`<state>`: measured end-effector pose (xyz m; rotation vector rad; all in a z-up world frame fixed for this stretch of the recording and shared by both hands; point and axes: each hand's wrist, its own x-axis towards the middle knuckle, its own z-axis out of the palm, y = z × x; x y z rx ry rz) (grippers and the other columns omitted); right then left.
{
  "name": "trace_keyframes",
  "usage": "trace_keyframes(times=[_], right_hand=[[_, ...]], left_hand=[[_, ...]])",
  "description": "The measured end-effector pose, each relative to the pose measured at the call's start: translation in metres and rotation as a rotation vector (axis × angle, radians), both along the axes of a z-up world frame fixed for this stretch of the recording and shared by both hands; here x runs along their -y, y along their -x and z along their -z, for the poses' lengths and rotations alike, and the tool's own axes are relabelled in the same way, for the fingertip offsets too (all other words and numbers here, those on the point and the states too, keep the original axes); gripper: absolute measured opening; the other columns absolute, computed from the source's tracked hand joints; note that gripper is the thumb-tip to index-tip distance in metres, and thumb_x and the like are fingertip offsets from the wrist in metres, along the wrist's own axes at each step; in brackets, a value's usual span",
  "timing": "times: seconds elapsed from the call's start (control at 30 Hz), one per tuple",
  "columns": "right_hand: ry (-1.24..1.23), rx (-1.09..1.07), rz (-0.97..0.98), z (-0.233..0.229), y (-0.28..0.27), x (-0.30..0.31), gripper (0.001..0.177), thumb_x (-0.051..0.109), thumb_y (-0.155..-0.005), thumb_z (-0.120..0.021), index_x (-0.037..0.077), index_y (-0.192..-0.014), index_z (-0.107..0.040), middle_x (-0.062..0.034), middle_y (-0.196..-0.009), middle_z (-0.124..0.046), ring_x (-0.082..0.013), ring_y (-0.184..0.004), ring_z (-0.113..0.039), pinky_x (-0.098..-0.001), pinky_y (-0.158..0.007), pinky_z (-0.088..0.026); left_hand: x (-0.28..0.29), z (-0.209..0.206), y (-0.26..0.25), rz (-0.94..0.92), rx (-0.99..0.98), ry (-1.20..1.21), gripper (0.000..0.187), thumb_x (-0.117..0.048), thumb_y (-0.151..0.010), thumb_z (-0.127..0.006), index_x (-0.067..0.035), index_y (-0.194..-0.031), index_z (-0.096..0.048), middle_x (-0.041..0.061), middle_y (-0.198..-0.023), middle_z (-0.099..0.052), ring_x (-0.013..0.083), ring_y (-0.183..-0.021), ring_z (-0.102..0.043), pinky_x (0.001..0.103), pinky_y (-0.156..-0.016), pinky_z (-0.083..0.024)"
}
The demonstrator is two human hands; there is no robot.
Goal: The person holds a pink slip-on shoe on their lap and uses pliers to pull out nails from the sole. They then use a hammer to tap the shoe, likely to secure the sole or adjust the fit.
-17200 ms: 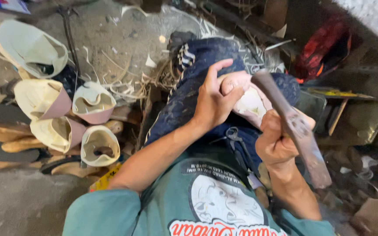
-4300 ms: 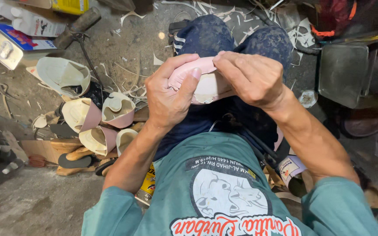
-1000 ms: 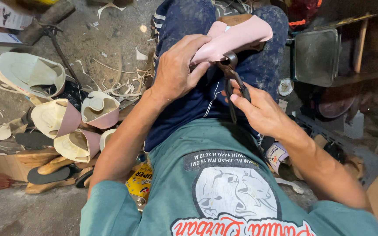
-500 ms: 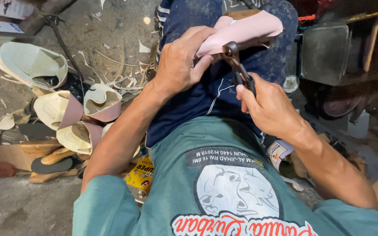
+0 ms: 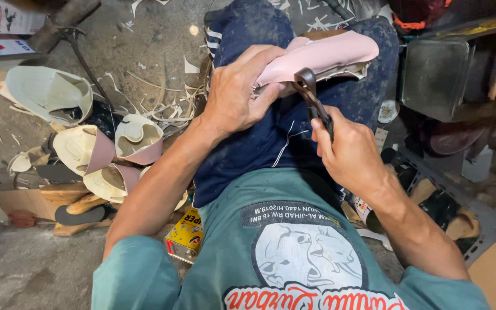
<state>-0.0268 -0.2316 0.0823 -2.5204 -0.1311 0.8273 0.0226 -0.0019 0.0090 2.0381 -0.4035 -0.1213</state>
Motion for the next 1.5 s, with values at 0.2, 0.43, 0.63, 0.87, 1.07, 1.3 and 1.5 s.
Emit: trace_keyframes(times=[0.2,0.43,0.63,0.87,1.07,1.3,1.5], right_hand=[[-0.021,0.079,0.011,0.013,0.000,0.003,0.012,0.019,-0.108,-0.051,0.010,-0.107,-0.058,0.0021,-0.061,-0.064,-0.0251,-0.054,-0.064,-0.0433,-0.065,-0.049],[-0.043,0.189,0.005,0.029,0.008,0.008,0.015,0.017,-0.107,-0.053,0.009,-0.117,-0.061,0.0021,-0.072,-0.067,-0.0243,-0.056,-0.065,-0.0437,-0.063,-0.049],[-0.153,0.174,0.050,0.030,0.025,0.002,0.013,0.015,-0.106,-0.051,0.008,-0.109,-0.063,0.0009,-0.069,-0.064,-0.0216,-0.058,-0.065,-0.0407,-0.069,-0.050],[-0.163,0.154,-0.017,0.054,0.032,0.025,0.016,0.019,-0.106,-0.057,0.014,-0.094,-0.067,-0.0054,-0.060,-0.066,-0.0350,-0.063,-0.067,-0.0441,-0.055,-0.051],[-0.055,0.177,-0.102,0.066,0.032,0.028,0.013,0.022,-0.106,-0.055,0.014,-0.110,-0.063,-0.0039,-0.077,-0.068,-0.0386,-0.074,-0.067,-0.0495,-0.066,-0.047],[-0.087,0.059,-0.112,0.059,0.019,0.034,0.015,0.023,-0.106,-0.052,0.012,-0.102,-0.062,-0.0068,-0.082,-0.071,-0.0377,-0.077,-0.066,-0.0465,-0.072,-0.045],[-0.210,-0.299,-0.032,0.010,0.010,0.028,0.029,0.027,-0.101,-0.045,0.011,-0.124,-0.054,0.0008,-0.086,-0.074,-0.0172,-0.083,-0.069,-0.0323,-0.085,-0.047]], left_hand=[[0.003,-0.001,-0.009,0.001,-0.051,0.014,0.038,-0.023,-0.096,-0.068,-0.014,-0.132,-0.058,0.003,-0.130,-0.065,0.0243,-0.114,-0.069,0.040,-0.076,-0.057],[0.003,-0.001,-0.005,-0.018,-0.084,0.057,0.038,-0.020,-0.096,-0.065,-0.012,-0.133,-0.059,0.007,-0.131,-0.067,0.0276,-0.113,-0.070,0.038,-0.087,-0.054],[-0.001,-0.002,0.008,-0.021,-0.001,0.086,0.038,-0.016,-0.097,-0.071,-0.009,-0.132,-0.061,0.011,-0.129,-0.070,0.0288,-0.115,-0.071,0.036,-0.092,-0.055],[0.001,0.021,0.029,-0.047,-0.010,0.061,0.050,-0.019,-0.087,-0.076,-0.015,-0.136,-0.064,0.008,-0.132,-0.069,0.0331,-0.118,-0.068,0.045,-0.095,-0.056],[0.015,0.001,0.025,-0.049,-0.251,0.045,0.063,-0.032,-0.086,-0.063,-0.004,-0.142,-0.056,0.010,-0.145,-0.057,0.0289,-0.131,-0.056,0.041,-0.112,-0.041],[0.027,0.014,0.020,-0.148,-0.249,0.038,0.057,-0.048,-0.090,-0.070,-0.010,-0.133,-0.066,0.009,-0.133,-0.067,0.0271,-0.117,-0.067,0.037,-0.101,-0.047],[0.025,0.019,0.009,-0.184,-0.060,0.004,0.042,-0.043,-0.095,-0.066,-0.009,-0.121,-0.070,0.008,-0.116,-0.072,0.0283,-0.100,-0.071,0.039,-0.086,-0.052]])
